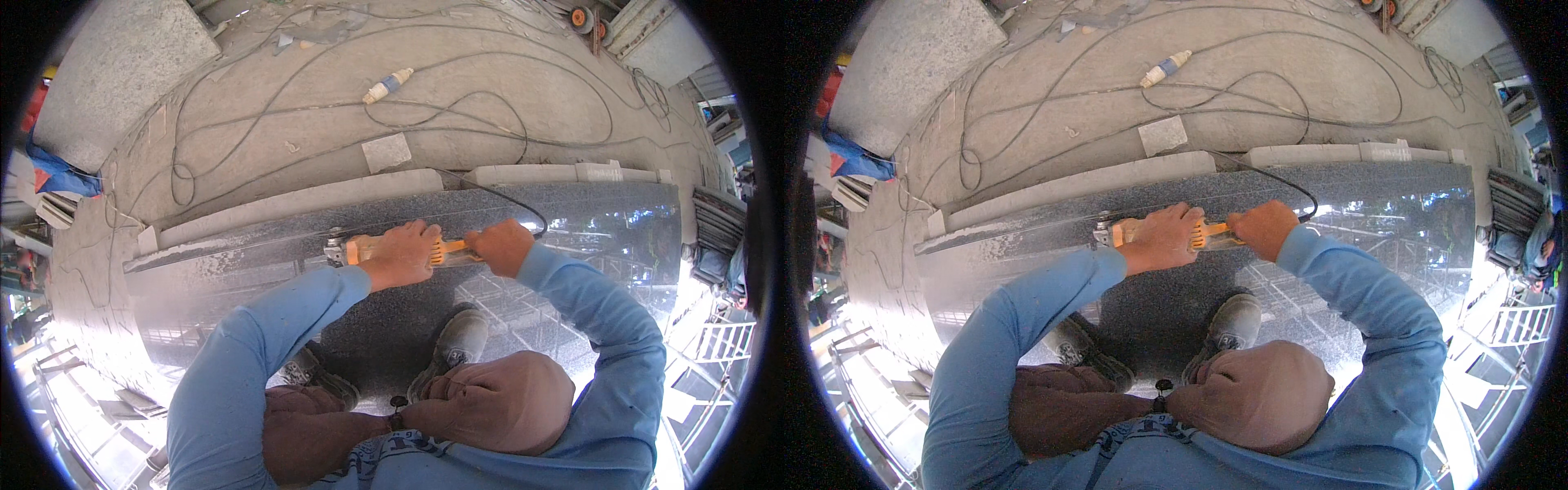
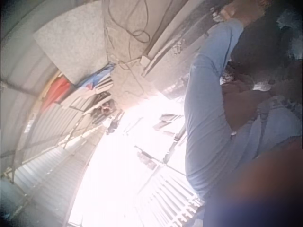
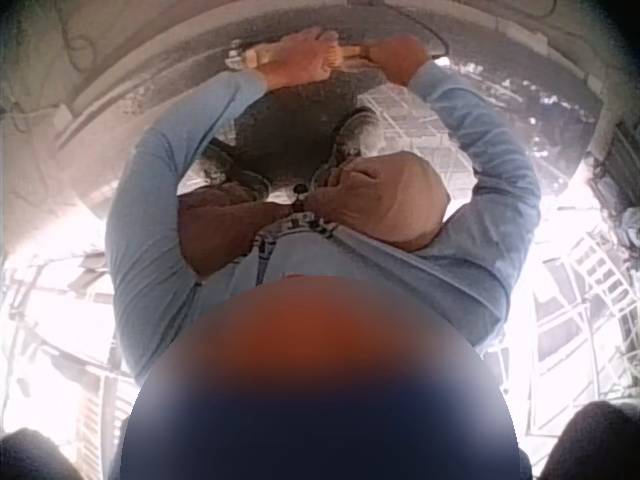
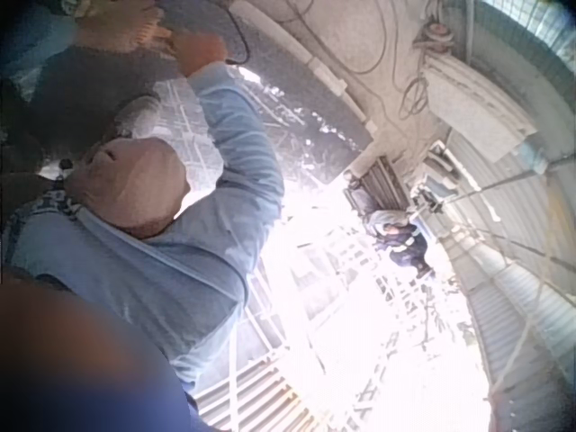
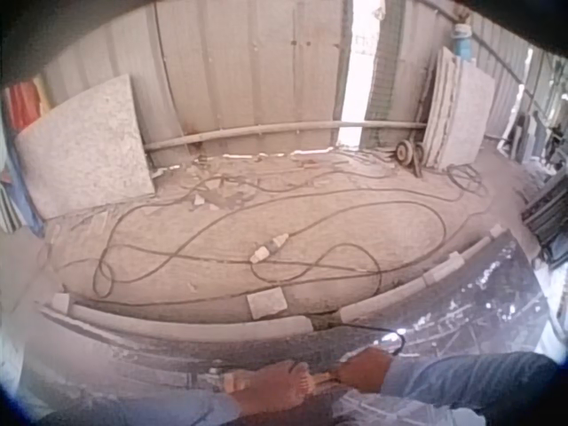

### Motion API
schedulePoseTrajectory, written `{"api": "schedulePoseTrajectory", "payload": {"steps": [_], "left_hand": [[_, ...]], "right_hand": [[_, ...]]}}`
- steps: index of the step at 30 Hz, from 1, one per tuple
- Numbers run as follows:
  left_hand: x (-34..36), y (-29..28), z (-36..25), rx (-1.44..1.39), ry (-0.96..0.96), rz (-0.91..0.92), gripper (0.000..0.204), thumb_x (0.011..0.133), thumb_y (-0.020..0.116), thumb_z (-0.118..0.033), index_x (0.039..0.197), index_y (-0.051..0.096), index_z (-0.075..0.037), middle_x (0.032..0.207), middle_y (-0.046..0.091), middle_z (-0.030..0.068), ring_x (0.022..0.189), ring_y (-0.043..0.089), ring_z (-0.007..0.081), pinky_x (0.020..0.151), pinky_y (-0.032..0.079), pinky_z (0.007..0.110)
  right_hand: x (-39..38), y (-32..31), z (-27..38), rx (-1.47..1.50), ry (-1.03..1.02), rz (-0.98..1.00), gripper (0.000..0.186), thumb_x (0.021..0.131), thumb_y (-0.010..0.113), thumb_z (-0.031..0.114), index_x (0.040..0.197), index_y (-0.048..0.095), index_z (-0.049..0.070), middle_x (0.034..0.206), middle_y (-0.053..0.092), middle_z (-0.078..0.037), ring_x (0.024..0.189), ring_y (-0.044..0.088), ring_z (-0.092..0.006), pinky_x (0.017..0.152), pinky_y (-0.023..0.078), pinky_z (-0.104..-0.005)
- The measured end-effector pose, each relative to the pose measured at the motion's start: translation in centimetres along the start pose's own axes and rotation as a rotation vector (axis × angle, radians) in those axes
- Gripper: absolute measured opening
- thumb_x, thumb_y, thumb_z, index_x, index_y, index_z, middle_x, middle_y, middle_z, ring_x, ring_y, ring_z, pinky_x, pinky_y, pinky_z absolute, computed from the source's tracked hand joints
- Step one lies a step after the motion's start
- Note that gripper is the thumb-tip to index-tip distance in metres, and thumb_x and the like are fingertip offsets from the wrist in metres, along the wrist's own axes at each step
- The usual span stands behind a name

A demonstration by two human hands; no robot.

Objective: The person uses an angle grinder to smooth the surface of a large stone slab. The person moves the tool back and forth along the slab, generating dust, and briefly pauses to reposition before continuing.

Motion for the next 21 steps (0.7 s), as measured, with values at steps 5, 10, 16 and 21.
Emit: {"api": "schedulePoseTrajectory", "payload": {"steps": [5, 10, 16, 21], "left_hand": [[-0.7, 0.0, 0.8, 0.001, 0.002, -0.002, 0.069, 0.072, 0.077, -0.028, 0.131, 0.052, -0.003, 0.113, 0.058, 0.0184, 0.104, 0.063, 0.0369, 0.089, 0.053, 0.047], [-1.2, 0.3, 2.1, 0.026, -0.027, 0.016, 0.069, 0.071, 0.077, -0.028, 0.131, 0.052, -0.004, 0.112, 0.058, 0.0181, 0.104, 0.063, 0.0372, 0.089, 0.053, 0.047], [-1.7, 0.3, 3.3, 0.033, -0.043, 0.044, 0.069, 0.07, 0.077, -0.028, 0.13, 0.052, -0.005, 0.112, 0.058, 0.018, 0.107, 0.062, 0.0375, 0.091, 0.052, 0.048], [-1.8, 0.1, 2.9, 0.044, -0.034, 0.04, 0.071, 0.071, 0.077, -0.029, 0.131, 0.05, -0.005, 0.114, 0.058, 0.0182, 0.108, 0.061, 0.0372, 0.092, 0.052, 0.048]], "right_hand": [[0.8, 0.0, 0.6, 0.033, -0.025, -0.03, 0.02, 0.087, 0.064, 0.014, 0.105, 0.061, 0.007, 0.081, 0.072, -0.015, 0.077, 0.073, -0.0334, 0.065, 0.058, -0.0469], [2.2, 0.3, 1.2, 0.045, -0.026, -0.032, 0.02, 0.088, 0.064, 0.014, 0.106, 0.061, 0.007, 0.082, 0.072, -0.015, 0.077, 0.073, -0.0336, 0.065, 0.058, -0.0467], [3.4, 0.7, 1.9, 0.04, -0.047, -0.029, 0.019, 0.087, 0.064, 0.014, 0.105, 0.062, 0.007, 0.083, 0.072, -0.015, 0.078, 0.073, -0.0332, 0.066, 0.058, -0.0468], [3.2, 0.8, 1.8, 0.051, -0.039, -0.051, 0.018, 0.087, 0.064, 0.014, 0.104, 0.064, 0.007, 0.083, 0.072, -0.015, 0.079, 0.073, -0.0334, 0.068, 0.058, -0.0476]]}}
Point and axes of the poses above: each hand's wrist, its own x-axis towards the middle knuckle, its own y-axis out of the palm, z = x × y, the point moved 5 cm from there along x, towards the middle knuckle
